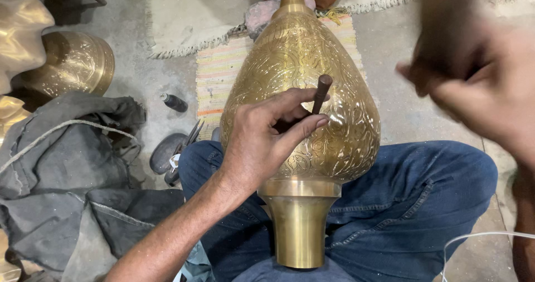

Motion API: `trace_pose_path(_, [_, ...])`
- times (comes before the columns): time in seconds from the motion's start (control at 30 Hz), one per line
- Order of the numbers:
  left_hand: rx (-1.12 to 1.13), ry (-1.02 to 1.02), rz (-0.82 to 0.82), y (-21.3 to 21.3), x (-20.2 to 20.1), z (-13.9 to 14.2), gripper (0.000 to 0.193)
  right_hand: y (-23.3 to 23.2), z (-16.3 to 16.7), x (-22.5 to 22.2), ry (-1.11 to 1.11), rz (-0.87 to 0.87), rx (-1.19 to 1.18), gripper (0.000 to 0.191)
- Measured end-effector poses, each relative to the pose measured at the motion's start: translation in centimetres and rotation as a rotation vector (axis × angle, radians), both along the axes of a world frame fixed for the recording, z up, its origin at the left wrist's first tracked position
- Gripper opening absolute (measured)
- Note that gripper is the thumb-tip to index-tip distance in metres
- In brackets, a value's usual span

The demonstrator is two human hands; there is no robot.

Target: The person sits cross-legged on the floor with a large engraved brass vessel on their lap. They hold a metal punch against the vessel's surface with one hand and repeatedly strike the punch with a wooden mallet held in the other hand, chasing the decorative pattern into the brass.

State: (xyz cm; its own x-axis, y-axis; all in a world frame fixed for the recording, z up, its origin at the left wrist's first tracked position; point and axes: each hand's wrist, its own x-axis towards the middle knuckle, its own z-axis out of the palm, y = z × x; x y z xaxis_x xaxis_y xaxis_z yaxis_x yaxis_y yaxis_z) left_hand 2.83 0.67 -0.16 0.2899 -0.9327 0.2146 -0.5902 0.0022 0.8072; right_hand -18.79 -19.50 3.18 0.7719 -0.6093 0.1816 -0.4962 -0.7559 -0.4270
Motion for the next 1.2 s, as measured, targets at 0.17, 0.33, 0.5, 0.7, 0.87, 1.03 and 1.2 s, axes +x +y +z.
trace_pose_path(0.17, [-0.013,-0.007,-0.010,0.0,0.3,0.2,0.033,1.0,0.7,0.1,-0.030,0.039,-0.138,0.020])
trace_pose_path(0.33, [0.008,-0.015,0.007,-0.1,0.1,0.7,0.034,1.3,1.3,0.6,0.251,0.105,-0.478,0.031])
trace_pose_path(0.5, [-0.011,-0.009,0.003,-0.1,0.1,0.9,0.031,1.2,1.4,1.9,0.162,0.098,-0.258,0.030])
trace_pose_path(0.7, [0.012,-0.038,0.003,0.0,0.2,0.4,0.029,1.0,1.1,2.2,0.214,0.078,-0.202,0.031])
trace_pose_path(0.87, [-0.060,-0.015,-0.034,0.1,0.2,0.3,0.032,0.1,0.8,1.8,-0.063,0.144,0.003,0.020])
trace_pose_path(1.03, [-0.004,-0.031,-0.018,0.2,0.0,0.6,0.032,-0.4,1.0,1.7,0.446,0.085,-0.271,0.034])
trace_pose_path(1.2, [-0.034,-0.029,-0.037,0.1,0.2,0.5,0.029,0.2,1.4,1.8,0.308,0.060,-0.120,0.032])
